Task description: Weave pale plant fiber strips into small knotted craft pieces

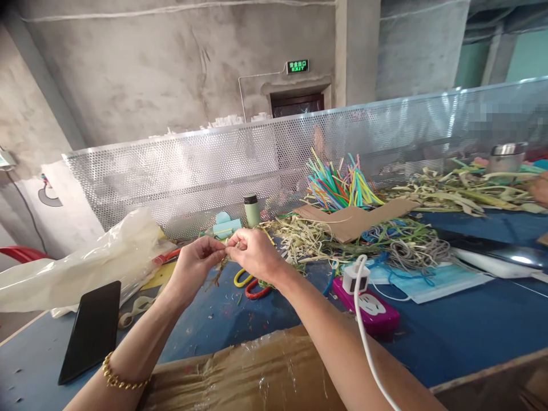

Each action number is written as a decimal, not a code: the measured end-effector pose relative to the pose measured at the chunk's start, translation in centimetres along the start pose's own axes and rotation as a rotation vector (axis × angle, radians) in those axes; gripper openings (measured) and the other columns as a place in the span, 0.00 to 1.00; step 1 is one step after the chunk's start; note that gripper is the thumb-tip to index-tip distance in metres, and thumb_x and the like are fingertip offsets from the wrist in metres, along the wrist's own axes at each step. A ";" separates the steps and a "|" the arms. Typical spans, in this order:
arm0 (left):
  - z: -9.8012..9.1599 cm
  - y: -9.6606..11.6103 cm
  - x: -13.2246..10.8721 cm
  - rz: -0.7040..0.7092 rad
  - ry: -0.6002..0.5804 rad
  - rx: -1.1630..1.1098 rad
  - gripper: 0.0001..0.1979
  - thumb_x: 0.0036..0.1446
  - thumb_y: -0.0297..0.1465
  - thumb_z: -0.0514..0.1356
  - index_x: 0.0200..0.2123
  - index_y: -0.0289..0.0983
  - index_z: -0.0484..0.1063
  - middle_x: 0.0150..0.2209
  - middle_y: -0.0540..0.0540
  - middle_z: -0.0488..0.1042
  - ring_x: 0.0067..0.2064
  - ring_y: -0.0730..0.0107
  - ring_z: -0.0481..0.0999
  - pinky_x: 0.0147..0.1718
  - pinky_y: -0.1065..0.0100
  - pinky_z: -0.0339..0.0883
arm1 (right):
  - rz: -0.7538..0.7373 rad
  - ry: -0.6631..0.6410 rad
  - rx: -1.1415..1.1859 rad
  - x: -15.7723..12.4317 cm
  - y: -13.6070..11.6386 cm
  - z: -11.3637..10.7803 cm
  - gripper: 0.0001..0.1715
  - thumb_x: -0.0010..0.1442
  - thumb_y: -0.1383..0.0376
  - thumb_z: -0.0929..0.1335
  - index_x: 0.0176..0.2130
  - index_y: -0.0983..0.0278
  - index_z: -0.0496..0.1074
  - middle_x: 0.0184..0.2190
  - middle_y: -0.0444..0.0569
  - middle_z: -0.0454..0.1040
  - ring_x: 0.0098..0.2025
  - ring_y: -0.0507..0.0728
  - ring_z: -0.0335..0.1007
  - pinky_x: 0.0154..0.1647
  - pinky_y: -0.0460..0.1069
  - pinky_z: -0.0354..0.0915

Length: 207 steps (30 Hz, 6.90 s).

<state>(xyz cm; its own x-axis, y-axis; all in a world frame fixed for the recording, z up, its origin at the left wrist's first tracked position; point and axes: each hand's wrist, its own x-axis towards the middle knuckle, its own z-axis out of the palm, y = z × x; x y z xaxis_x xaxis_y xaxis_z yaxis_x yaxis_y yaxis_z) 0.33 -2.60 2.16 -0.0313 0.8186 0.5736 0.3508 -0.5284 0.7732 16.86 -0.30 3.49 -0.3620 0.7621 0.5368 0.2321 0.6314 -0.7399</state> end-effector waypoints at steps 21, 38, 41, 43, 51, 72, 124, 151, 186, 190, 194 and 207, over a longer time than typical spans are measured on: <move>0.5 0.9 -0.5 0.012 -0.024 0.020 0.07 0.50 0.27 0.60 0.35 0.35 0.69 0.27 0.51 0.71 0.28 0.74 0.69 0.29 0.71 0.63 | 0.055 0.084 -0.217 -0.1 -0.9 0.6 0.04 0.47 0.72 0.69 0.24 0.65 0.72 0.16 0.40 0.62 0.19 0.47 0.52 0.22 0.46 0.46; 0.8 1.1 -1.2 0.476 0.081 0.562 0.09 0.57 0.20 0.56 0.35 0.38 0.73 0.33 0.46 0.73 0.35 0.67 0.72 0.36 0.67 0.66 | 0.198 -0.013 0.098 0.1 0.2 0.3 0.04 0.47 0.68 0.69 0.25 0.68 0.71 0.18 0.40 0.62 0.21 0.47 0.52 0.20 0.44 0.45; 0.7 1.0 -1.1 0.457 0.124 0.568 0.07 0.57 0.22 0.57 0.34 0.38 0.74 0.32 0.46 0.74 0.34 0.67 0.72 0.35 0.67 0.67 | 0.178 -0.002 0.107 0.1 0.0 0.4 0.04 0.47 0.68 0.69 0.26 0.68 0.72 0.19 0.40 0.63 0.21 0.47 0.53 0.21 0.44 0.47; 0.6 1.1 -1.1 0.402 0.128 0.553 0.08 0.56 0.22 0.57 0.33 0.38 0.74 0.32 0.46 0.75 0.34 0.68 0.72 0.35 0.67 0.66 | 0.149 -0.002 0.123 0.0 0.0 0.4 0.04 0.48 0.68 0.69 0.27 0.68 0.72 0.19 0.40 0.64 0.22 0.47 0.54 0.21 0.44 0.49; 0.0 1.7 -0.6 0.160 0.023 0.389 0.07 0.55 0.24 0.56 0.27 0.36 0.72 0.28 0.49 0.74 0.31 0.71 0.70 0.32 0.69 0.61 | -0.014 0.053 -0.117 0.0 -0.3 0.2 0.03 0.53 0.68 0.69 0.29 0.68 0.73 0.16 0.38 0.59 0.20 0.47 0.50 0.21 0.45 0.47; 0.4 1.9 -1.0 0.199 0.092 0.430 0.05 0.51 0.23 0.58 0.29 0.37 0.73 0.27 0.49 0.75 0.28 0.73 0.68 0.30 0.69 0.61 | -0.025 0.030 -0.058 0.1 -0.2 0.0 0.03 0.52 0.70 0.67 0.28 0.68 0.72 0.17 0.38 0.60 0.20 0.47 0.49 0.20 0.45 0.48; -0.5 2.1 -0.6 -0.146 -0.093 0.005 0.08 0.52 0.33 0.60 0.24 0.35 0.72 0.20 0.48 0.72 0.22 0.74 0.65 0.24 0.70 0.58 | -0.127 0.053 -0.224 -0.4 -0.6 0.3 0.05 0.54 0.68 0.67 0.26 0.66 0.70 0.18 0.40 0.62 0.21 0.48 0.51 0.23 0.46 0.49; -0.1 2.9 -1.1 0.053 0.015 0.322 0.06 0.53 0.33 0.61 0.28 0.37 0.74 0.25 0.50 0.70 0.27 0.72 0.64 0.27 0.68 0.58 | 0.315 0.080 0.370 -0.2 -1.6 0.2 0.07 0.48 0.64 0.71 0.26 0.67 0.72 0.15 0.38 0.57 0.17 0.46 0.46 0.16 0.45 0.42; -0.9 3.0 -0.7 0.040 0.033 0.430 0.07 0.47 0.23 0.52 0.21 0.39 0.60 0.20 0.52 0.65 0.24 0.73 0.61 0.25 0.68 0.52 | 0.010 0.066 0.123 -0.6 -2.1 -1.5 0.13 0.56 0.60 0.69 0.26 0.66 0.69 0.18 0.39 0.59 0.21 0.47 0.48 0.22 0.46 0.46; -0.7 2.7 -0.7 0.058 0.058 0.443 0.08 0.49 0.22 0.52 0.21 0.39 0.58 0.19 0.53 0.61 0.24 0.73 0.58 0.25 0.68 0.49 | -0.076 0.062 0.004 -0.8 -2.1 -1.5 0.13 0.59 0.60 0.67 0.28 0.66 0.70 0.20 0.41 0.62 0.23 0.48 0.51 0.23 0.46 0.48; -0.8 2.2 -0.3 0.035 0.069 0.407 0.08 0.49 0.23 0.52 0.21 0.39 0.57 0.20 0.54 0.61 0.24 0.74 0.58 0.25 0.69 0.50 | -0.111 0.063 -0.036 -0.7 -2.0 -1.3 0.14 0.61 0.60 0.67 0.27 0.65 0.68 0.20 0.40 0.62 0.23 0.48 0.52 0.23 0.47 0.50; 0.1 2.3 -0.8 0.031 0.023 0.339 0.08 0.49 0.24 0.51 0.21 0.39 0.59 0.20 0.53 0.63 0.25 0.73 0.60 0.26 0.69 0.51 | 0.069 -0.008 0.671 -0.7 -1.5 0.7 0.17 0.57 0.56 0.71 0.25 0.64 0.66 0.22 0.44 0.71 0.21 0.50 0.66 0.23 0.48 0.64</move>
<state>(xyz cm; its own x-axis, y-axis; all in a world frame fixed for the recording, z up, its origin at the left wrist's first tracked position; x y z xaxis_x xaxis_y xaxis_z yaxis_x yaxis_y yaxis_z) 1.29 -4.40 3.44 -0.0353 0.7960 0.6043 0.6429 -0.4449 0.6235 16.11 -1.87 3.91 -0.3735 0.7951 0.4778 -0.3550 0.3534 -0.8655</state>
